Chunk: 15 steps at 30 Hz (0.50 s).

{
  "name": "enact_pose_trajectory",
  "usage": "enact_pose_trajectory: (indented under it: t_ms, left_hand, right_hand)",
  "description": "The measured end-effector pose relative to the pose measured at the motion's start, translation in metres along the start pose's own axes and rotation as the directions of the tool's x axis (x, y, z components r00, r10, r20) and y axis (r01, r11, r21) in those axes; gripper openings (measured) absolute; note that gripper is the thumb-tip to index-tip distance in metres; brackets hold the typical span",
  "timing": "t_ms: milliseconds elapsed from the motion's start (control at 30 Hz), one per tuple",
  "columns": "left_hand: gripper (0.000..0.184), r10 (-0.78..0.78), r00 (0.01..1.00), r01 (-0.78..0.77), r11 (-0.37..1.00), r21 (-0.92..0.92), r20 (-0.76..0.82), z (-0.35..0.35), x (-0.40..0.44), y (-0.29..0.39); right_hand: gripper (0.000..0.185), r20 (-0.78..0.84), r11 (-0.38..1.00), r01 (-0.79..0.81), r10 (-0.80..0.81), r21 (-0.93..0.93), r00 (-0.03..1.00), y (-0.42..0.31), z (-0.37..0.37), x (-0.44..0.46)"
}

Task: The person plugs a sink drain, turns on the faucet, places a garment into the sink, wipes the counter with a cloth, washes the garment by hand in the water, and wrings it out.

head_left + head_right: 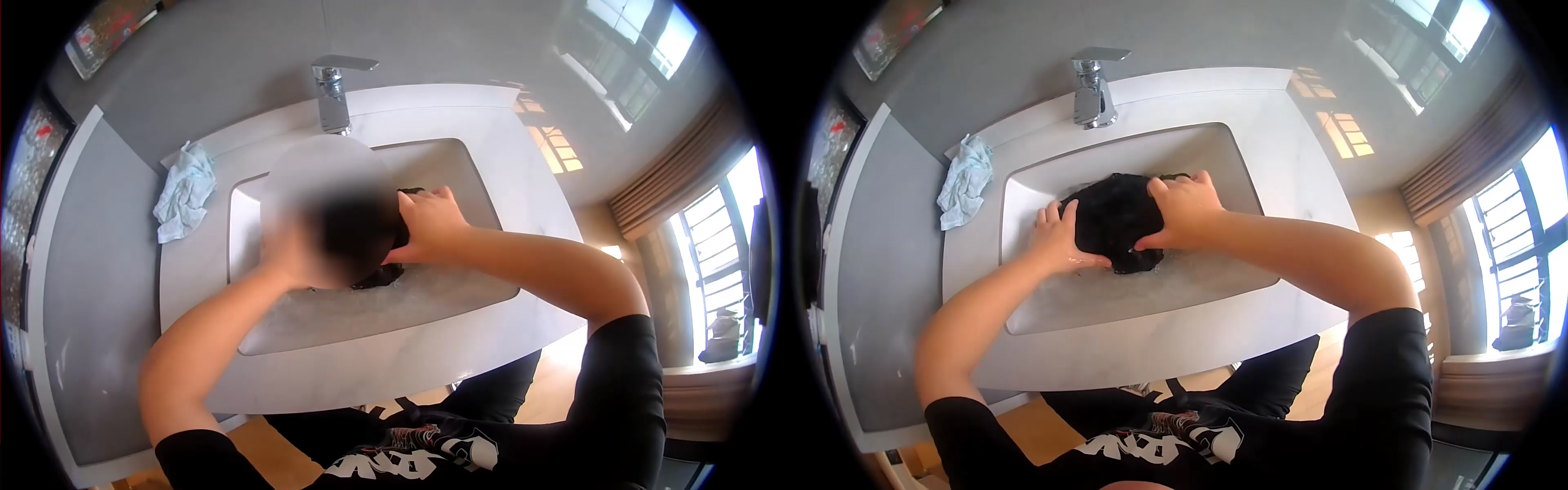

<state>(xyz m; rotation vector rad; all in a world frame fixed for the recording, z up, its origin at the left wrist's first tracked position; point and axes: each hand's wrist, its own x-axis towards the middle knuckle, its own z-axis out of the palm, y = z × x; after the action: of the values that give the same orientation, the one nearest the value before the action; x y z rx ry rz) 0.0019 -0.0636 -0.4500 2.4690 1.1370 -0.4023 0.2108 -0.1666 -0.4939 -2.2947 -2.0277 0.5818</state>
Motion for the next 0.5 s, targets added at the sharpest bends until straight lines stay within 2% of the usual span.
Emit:
enact_pose_trajectory:
  t_ms: [100, 133, 167, 200, 233, 267, 333, 367, 400, 500]
  left_hand:
    - [0.146, 0.035, 0.987, 0.014, 0.952, 0.307, -0.155, 0.035, 0.041, -0.026]
    - [0.147, 0.043, 0.995, -0.017, 0.96, 0.28, -0.086, 0.031, 0.052, -0.027]
    - [0.147, 0.301, 0.902, -0.185, 0.917, 0.353, -0.31, 0.052, 0.073, -0.042]
    - [0.146, 0.523, 0.7, -0.31, 0.836, 0.454, -0.485, 0.092, 0.105, -0.067]
    - [0.145, 0.456, 0.841, -0.354, 0.871, 0.341, -0.291, 0.086, 0.099, -0.062]
    - [0.143, 0.373, 0.923, -0.338, 0.905, 0.256, -0.099, 0.074, 0.091, -0.048]
    - [0.139, 0.321, 0.945, -0.326, 0.926, 0.19, 0.058, 0.064, 0.091, -0.041]
    - [0.134, 0.339, 0.94, -0.342, 0.923, 0.175, 0.043, 0.062, 0.095, -0.042]
    - [0.129, 0.357, 0.934, -0.357, 0.92, 0.16, 0.028, 0.059, 0.1, -0.043]
    - [0.105, 0.346, 0.937, -0.331, 0.92, 0.209, -0.041, 0.064, 0.121, -0.046]
  right_hand:
    - [0.127, -0.222, 0.98, -0.113, 0.075, -0.166, 0.972, -0.006, 0.025, 0.023]
    - [0.139, -0.201, 0.97, -0.103, 0.058, -0.221, 0.978, -0.006, 0.028, 0.03]
    - [0.139, -0.175, 0.952, -0.119, 0.071, -0.282, 0.982, -0.005, 0.03, 0.035]
    - [0.14, -0.142, 0.931, -0.125, 0.08, -0.343, 0.987, -0.006, 0.032, 0.039]
    - [0.14, -0.109, 0.909, -0.122, 0.085, -0.4, 0.99, -0.008, 0.037, 0.045]
    - [0.137, -0.14, 0.9, -0.11, 0.055, -0.422, 0.989, -0.005, 0.05, 0.054]
    - [0.133, -0.049, 0.936, -0.005, -0.014, -0.353, 0.999, 0.004, 0.049, 0.06]
    - [0.131, -0.013, 0.948, 0.041, -0.048, -0.315, 0.999, 0.008, 0.047, 0.063]
    - [0.12, -0.062, 0.954, 0.063, -0.085, -0.293, 0.994, 0.01, 0.048, 0.066]
    - [0.106, 0.006, 0.949, 0.111, -0.114, -0.294, 0.993, 0.019, 0.046, 0.087]
